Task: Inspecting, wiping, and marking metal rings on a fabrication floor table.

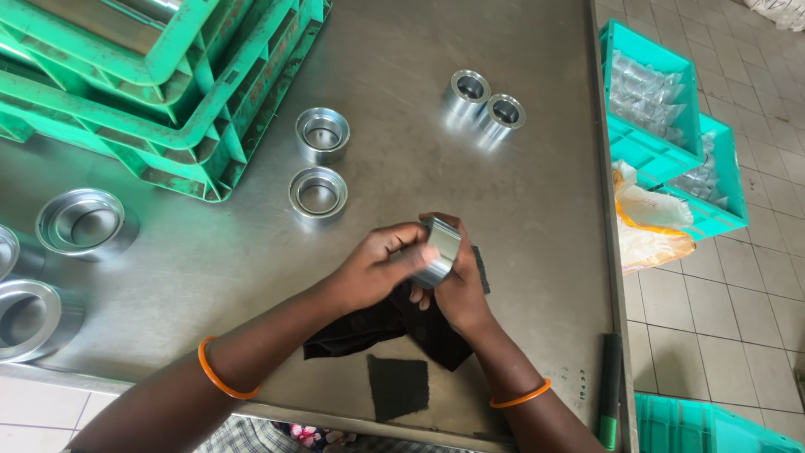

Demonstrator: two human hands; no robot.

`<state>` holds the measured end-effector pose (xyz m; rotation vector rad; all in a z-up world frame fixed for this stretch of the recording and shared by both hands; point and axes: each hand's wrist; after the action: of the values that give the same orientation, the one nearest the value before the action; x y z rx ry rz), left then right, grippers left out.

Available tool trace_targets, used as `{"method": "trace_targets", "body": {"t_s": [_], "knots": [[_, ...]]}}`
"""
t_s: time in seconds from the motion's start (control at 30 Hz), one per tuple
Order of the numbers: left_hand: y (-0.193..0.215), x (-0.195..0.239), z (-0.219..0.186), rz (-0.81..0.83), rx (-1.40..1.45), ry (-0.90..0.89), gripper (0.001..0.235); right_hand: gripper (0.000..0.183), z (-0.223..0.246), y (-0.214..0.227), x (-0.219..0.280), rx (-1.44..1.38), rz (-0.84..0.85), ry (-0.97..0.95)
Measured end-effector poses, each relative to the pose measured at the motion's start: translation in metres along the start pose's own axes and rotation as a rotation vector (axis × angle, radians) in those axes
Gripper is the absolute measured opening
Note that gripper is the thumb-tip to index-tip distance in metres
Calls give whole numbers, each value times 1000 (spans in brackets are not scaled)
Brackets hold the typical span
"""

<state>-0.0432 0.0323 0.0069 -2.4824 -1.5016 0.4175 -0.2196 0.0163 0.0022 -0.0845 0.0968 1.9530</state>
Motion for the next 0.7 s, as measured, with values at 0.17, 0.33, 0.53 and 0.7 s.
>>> {"method": "trace_targets", "body": {"t_s": [0.17, 0.33, 0.53, 0.7], "knots": [[-8, 1, -7, -107, -939, -433, 36, 49, -11, 8, 2, -479, 61, -223], [-10, 10, -16, -149, -1113, -641, 36, 54, 6, 5, -1, -358, 133, -230], [-13, 18, -28, -182, -1641, -862, 36, 31, -17, 43, -15, 492, 108, 288], [-12, 19, -23, -147, -1748, -859, 36, 31, 1, 48, -23, 804, 120, 402]]}}
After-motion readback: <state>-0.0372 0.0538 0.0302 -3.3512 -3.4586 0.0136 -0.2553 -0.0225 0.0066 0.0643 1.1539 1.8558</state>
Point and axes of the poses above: each hand's wrist, its own x-axis away from the middle knuckle, its own y-axis out of the back of the hand, z = x × y, and after that the axes turned 10 degrees about -x, right-handed
